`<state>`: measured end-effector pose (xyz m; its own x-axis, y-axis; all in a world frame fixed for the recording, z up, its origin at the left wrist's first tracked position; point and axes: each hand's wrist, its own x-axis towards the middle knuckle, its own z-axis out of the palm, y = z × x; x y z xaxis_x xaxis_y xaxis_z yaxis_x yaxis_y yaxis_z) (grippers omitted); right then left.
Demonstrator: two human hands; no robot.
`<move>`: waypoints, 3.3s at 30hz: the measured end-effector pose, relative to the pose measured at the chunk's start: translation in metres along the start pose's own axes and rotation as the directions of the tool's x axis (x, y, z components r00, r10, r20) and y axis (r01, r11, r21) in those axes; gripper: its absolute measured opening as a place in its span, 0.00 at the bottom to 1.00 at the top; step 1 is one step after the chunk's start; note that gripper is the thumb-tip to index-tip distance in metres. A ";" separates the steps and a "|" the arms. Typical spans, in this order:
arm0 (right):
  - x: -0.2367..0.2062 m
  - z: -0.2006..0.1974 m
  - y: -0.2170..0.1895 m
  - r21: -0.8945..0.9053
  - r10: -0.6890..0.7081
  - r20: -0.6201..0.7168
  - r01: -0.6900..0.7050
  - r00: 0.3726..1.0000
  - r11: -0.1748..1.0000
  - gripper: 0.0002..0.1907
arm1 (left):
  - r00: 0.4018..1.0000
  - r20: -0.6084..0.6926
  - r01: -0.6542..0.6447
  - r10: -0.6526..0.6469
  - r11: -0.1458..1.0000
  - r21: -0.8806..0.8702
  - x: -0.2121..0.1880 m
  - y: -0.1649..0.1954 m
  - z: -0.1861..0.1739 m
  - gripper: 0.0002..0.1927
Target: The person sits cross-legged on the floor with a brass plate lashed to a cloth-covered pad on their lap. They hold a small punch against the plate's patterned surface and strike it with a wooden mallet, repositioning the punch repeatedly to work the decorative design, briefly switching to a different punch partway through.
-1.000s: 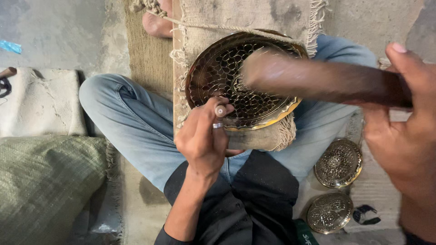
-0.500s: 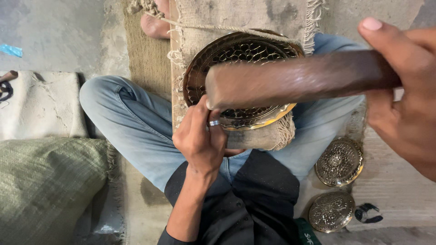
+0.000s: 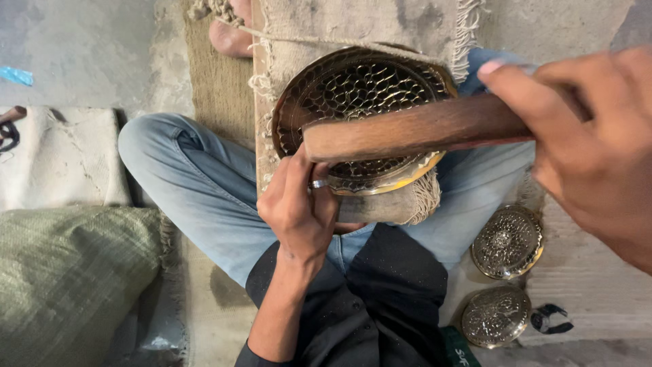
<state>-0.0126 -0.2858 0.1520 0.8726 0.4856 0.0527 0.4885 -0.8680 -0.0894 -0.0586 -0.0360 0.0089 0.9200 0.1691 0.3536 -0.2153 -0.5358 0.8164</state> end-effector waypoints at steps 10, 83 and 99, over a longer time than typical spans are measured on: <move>0.005 -0.007 -0.012 0.036 0.080 0.058 -0.082 0.995 0.996 0.35 | 0.999 0.015 -0.041 0.042 0.999 -0.035 0.000 -0.001 -0.002 0.14; -0.004 0.001 -0.022 -0.060 0.120 0.010 -0.119 0.993 0.991 0.30 | 0.987 0.157 0.019 -0.010 0.998 -0.054 0.012 0.004 -0.010 0.14; -0.005 0.001 -0.020 0.137 0.198 0.030 -0.200 0.980 0.970 0.29 | 0.990 0.138 0.018 0.003 0.988 -0.154 0.011 0.002 -0.008 0.19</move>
<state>-0.0268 -0.2712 0.1525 0.9517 0.3069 0.0038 0.2993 -0.9252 -0.2332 -0.0511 -0.0288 0.0182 0.9556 0.0520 0.2901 -0.2465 -0.3985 0.8834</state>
